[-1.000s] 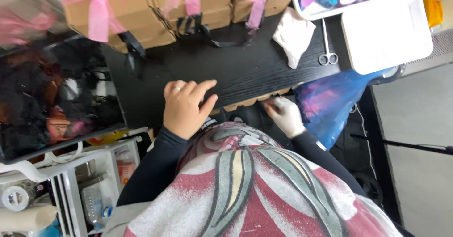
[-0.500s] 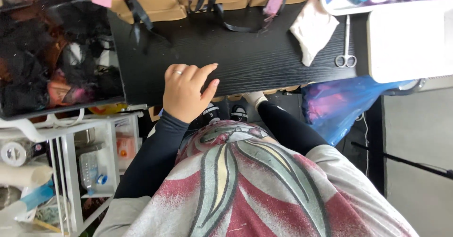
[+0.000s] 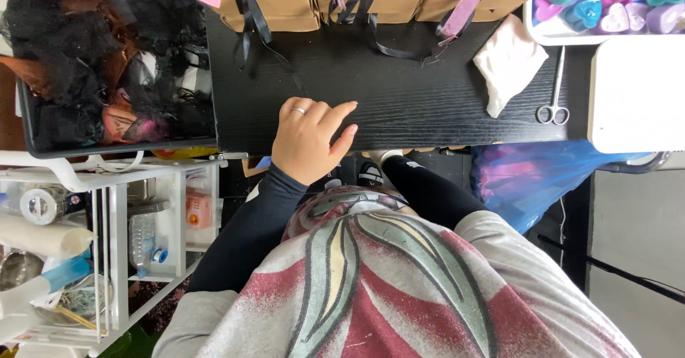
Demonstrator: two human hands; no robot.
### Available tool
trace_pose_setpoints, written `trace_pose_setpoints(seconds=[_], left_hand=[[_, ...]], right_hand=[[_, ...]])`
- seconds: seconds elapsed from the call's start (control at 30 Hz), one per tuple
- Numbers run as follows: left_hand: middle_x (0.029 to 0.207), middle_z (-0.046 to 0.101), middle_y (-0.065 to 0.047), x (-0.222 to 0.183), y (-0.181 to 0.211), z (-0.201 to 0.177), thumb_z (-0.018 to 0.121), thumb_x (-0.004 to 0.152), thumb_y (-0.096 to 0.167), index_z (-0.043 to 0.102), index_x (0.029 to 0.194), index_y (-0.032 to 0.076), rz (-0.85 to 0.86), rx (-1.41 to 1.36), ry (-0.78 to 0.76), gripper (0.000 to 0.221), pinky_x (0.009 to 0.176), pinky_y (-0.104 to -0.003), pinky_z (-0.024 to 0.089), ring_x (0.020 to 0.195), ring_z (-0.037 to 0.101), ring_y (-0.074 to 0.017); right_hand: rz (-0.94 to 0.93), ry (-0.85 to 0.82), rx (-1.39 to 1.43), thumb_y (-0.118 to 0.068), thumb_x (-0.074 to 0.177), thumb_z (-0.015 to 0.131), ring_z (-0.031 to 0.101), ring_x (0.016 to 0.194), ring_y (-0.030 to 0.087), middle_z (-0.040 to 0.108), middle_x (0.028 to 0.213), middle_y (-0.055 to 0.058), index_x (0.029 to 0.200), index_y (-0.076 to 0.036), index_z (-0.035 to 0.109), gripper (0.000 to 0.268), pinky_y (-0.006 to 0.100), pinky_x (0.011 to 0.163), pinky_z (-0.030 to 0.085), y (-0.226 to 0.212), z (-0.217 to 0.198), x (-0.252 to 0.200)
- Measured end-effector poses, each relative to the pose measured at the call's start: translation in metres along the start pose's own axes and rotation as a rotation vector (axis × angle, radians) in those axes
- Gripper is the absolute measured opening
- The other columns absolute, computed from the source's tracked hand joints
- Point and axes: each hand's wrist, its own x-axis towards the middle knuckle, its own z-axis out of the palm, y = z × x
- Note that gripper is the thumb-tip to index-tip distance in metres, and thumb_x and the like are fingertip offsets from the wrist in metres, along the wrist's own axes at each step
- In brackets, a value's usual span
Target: Packaging heart-shaped items into gift boxes with shredded paper and ribbons.
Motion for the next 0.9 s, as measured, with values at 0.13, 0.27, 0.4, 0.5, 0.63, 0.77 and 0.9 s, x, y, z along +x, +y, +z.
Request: trace_pose_setpoints(seconds=[0.13, 0.27, 0.4, 0.5, 0.63, 0.77, 0.9], left_hand=[[0.085, 0.061, -0.004, 0.000, -0.001, 0.001, 0.071, 0.098, 0.031, 0.072, 0.125, 0.014, -0.009, -0.017, -0.008, 0.032, 0.100, -0.046, 0.043, 0.089, 0.058, -0.0261], [0.085, 0.062, -0.004, 0.001, 0.000, 0.000, 0.071, 0.097, 0.031, 0.073, 0.124, 0.014, 0.014, 0.013, 0.009, 0.032, 0.100, -0.045, 0.043, 0.090, 0.059, -0.0262], [0.084, 0.062, -0.004, 0.000, -0.002, 0.002, 0.071, 0.098, 0.030, 0.073, 0.124, 0.013, 0.020, 0.002, 0.010, 0.032, 0.100, -0.045, 0.044, 0.088, 0.058, -0.0258], [0.083, 0.062, -0.005, 0.001, -0.001, 0.001, 0.071, 0.097, 0.030, 0.073, 0.124, 0.012, 0.027, 0.002, 0.000, 0.032, 0.099, -0.045, 0.044, 0.086, 0.059, -0.0254], [0.085, 0.062, -0.004, 0.005, 0.001, -0.004, 0.071, 0.097, 0.029, 0.073, 0.123, 0.013, 0.027, -0.011, 0.022, 0.031, 0.099, -0.045, 0.044, 0.089, 0.059, -0.0263], [0.082, 0.061, -0.005, 0.003, 0.004, -0.003, 0.071, 0.096, 0.028, 0.073, 0.123, 0.013, 0.028, -0.006, 0.009, 0.031, 0.099, -0.045, 0.044, 0.088, 0.059, -0.0259], [0.082, 0.061, -0.004, 0.005, 0.005, -0.002, 0.071, 0.097, 0.028, 0.073, 0.123, 0.012, 0.027, 0.003, 0.010, 0.031, 0.100, -0.045, 0.044, 0.088, 0.059, -0.0256]], right_hand=[[0.007, 0.007, -0.001, -0.021, 0.103, 0.052, 0.064, 0.116, 0.019, 0.067, 0.127, 0.006, 0.133, -0.008, 0.059, 0.033, 0.035, 0.100, 0.054, -0.015, 0.009, -0.008], [-0.068, 0.044, -0.316, -0.020, 0.102, 0.056, 0.064, 0.114, 0.022, 0.068, 0.126, 0.008, 0.131, -0.006, 0.061, 0.033, 0.038, 0.098, 0.054, -0.028, 0.010, -0.017], [-0.161, 0.060, -0.718, -0.021, 0.101, 0.058, 0.063, 0.114, 0.023, 0.067, 0.126, 0.008, 0.130, -0.007, 0.063, 0.033, 0.038, 0.097, 0.052, -0.035, 0.007, -0.027], [-0.224, 0.077, -0.986, -0.022, 0.100, 0.059, 0.063, 0.113, 0.023, 0.067, 0.126, 0.008, 0.130, -0.008, 0.064, 0.034, 0.038, 0.096, 0.050, -0.039, -0.002, -0.034], [-0.291, 0.108, -1.251, -0.022, 0.099, 0.060, 0.062, 0.113, 0.023, 0.066, 0.126, 0.008, 0.130, -0.008, 0.065, 0.034, 0.039, 0.095, 0.049, -0.058, -0.009, -0.056], [-0.165, 0.086, -0.942, -0.013, 0.091, 0.063, 0.065, 0.105, 0.025, 0.069, 0.122, 0.013, 0.126, -0.004, 0.066, 0.037, 0.039, 0.090, 0.054, -0.091, -0.028, -0.105], [0.114, 0.010, -0.521, -0.002, 0.081, 0.069, 0.065, 0.094, 0.034, 0.067, 0.111, 0.027, 0.123, 0.011, 0.063, 0.045, 0.045, 0.085, 0.055, -0.118, -0.083, -0.153]])
